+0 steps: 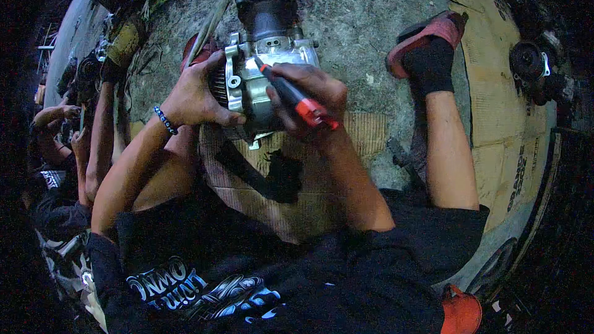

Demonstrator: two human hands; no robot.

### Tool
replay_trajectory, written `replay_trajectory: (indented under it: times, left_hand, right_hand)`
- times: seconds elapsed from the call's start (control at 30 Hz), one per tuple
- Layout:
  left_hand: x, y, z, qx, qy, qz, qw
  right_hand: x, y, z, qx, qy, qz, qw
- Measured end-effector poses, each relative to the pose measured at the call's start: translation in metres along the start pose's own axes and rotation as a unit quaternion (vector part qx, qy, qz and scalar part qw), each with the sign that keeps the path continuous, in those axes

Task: Cleaning and inspecting a mechanical engine component using tools and a rag in a workshop.

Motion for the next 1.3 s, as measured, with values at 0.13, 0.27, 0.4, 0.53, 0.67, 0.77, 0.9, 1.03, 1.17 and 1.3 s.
replay_trajectory:
  times: [0.13,0.27,0.4,0.53,0.67,0.77,0.9,1.03,1.17,1.3]
  left_hand:
    - [0.003,0.004,0.000,0.004,-0.013,0.010,1.000]
    - [0.003,0.002,-0.001,0.023,0.000,0.041,0.999]
    - [0.004,0.001,0.000,-0.031,-0.029,0.004,0.999]
    - [0.008,-0.009,-0.003,-0.019,-0.029,0.026,0.999]
    - [0.005,-0.001,-0.003,0.014,-0.001,0.030,0.999]
    - [0.008,-0.010,-0.004,0.010,-0.020,0.067,0.997]
    - [0.011,-0.001,-0.004,-0.024,-0.054,0.015,0.998]
    - [0.008,-0.009,0.002,0.039,0.004,0.023,0.999]
    - [0.009,-0.018,-0.007,0.000,-0.023,0.048,0.999]
    - [0.011,-0.003,-0.008,0.011,-0.029,0.077,0.997]
  right_hand:
    - [0.005,0.001,0.000,-0.030,0.028,-0.009,0.999]
    - [0.017,-0.011,0.013,-0.076,-0.025,0.054,0.995]
    - [0.019,-0.006,0.018,-0.054,0.022,0.009,0.998]
    - [0.028,-0.027,0.029,-0.067,-0.026,0.080,0.994]
    - [0.033,-0.016,0.010,-0.030,-0.016,0.077,0.996]
    - [0.028,-0.035,0.013,-0.060,0.015,0.107,0.992]
    - [0.021,-0.016,0.000,-0.005,0.007,0.123,0.992]
    - [0.028,-0.033,0.014,-0.046,0.000,0.099,0.994]
    - [0.032,-0.023,0.002,-0.006,-0.043,0.087,0.995]
    - [0.033,-0.010,0.007,-0.015,-0.020,0.095,0.995]
Point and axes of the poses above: each hand's wrist, its own z-axis away from the middle knuckle, its own x-axis out of the palm, y = z × x, the point moved 7 cm from there along -z, towards the middle knuckle, and after that the axes turned 6 degrees about -x, right-handed, at the moved point
